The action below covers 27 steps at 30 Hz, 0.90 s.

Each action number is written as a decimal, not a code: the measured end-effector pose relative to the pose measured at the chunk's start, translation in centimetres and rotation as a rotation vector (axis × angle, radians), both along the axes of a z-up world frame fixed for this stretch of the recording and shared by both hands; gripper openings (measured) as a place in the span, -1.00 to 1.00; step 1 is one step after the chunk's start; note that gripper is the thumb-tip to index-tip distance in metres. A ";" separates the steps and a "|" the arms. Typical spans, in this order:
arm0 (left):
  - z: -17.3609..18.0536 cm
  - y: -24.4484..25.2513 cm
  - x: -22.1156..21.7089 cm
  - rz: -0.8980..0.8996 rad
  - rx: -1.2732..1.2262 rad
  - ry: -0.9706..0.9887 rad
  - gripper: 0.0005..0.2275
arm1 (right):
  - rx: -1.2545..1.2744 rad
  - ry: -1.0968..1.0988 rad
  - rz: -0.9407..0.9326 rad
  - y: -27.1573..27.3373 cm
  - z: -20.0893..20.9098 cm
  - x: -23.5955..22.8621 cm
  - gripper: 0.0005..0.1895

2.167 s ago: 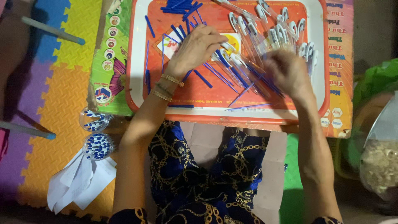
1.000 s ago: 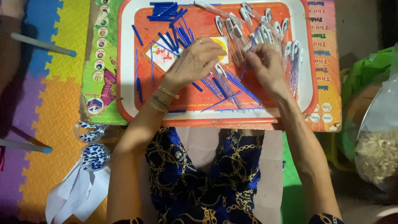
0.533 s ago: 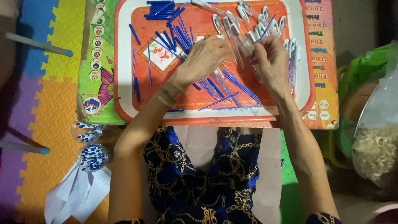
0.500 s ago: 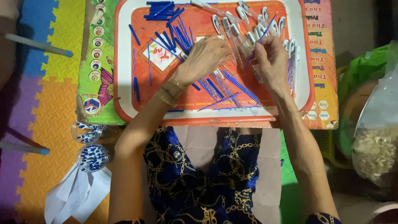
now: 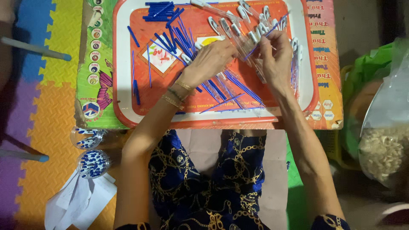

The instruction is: The person assembles pens by inserting ink refills into barrels and attaching caps by hand while working on a tray.

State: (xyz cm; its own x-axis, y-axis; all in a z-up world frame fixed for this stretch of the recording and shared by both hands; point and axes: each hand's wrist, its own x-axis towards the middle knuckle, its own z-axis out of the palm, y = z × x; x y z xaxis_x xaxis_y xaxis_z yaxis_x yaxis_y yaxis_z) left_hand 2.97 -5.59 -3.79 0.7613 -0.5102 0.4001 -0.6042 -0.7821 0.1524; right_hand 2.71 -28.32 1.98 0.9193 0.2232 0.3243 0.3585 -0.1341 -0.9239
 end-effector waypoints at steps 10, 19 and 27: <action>2.3 0.9 -0.8 -0.173 -0.605 0.207 -0.88 | 0.055 -0.121 -0.026 1.2 2.2 -1.5 -0.86; 2.2 0.4 -0.8 -0.212 -0.604 0.095 -0.89 | 0.096 -0.186 0.007 1.7 1.0 -1.2 -0.86; 1.7 0.2 -0.8 -0.204 -0.561 0.072 -0.87 | 0.058 -0.216 0.004 1.5 1.1 -1.4 -0.85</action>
State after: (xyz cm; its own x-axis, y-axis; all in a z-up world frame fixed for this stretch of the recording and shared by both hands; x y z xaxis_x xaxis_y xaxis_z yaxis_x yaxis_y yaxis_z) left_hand 2.19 -5.38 -2.12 0.7052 -0.3748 0.6018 -0.7067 -0.4398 0.5542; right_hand 1.31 -26.81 3.09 0.8264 0.2015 0.5258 0.5491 -0.0813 -0.8318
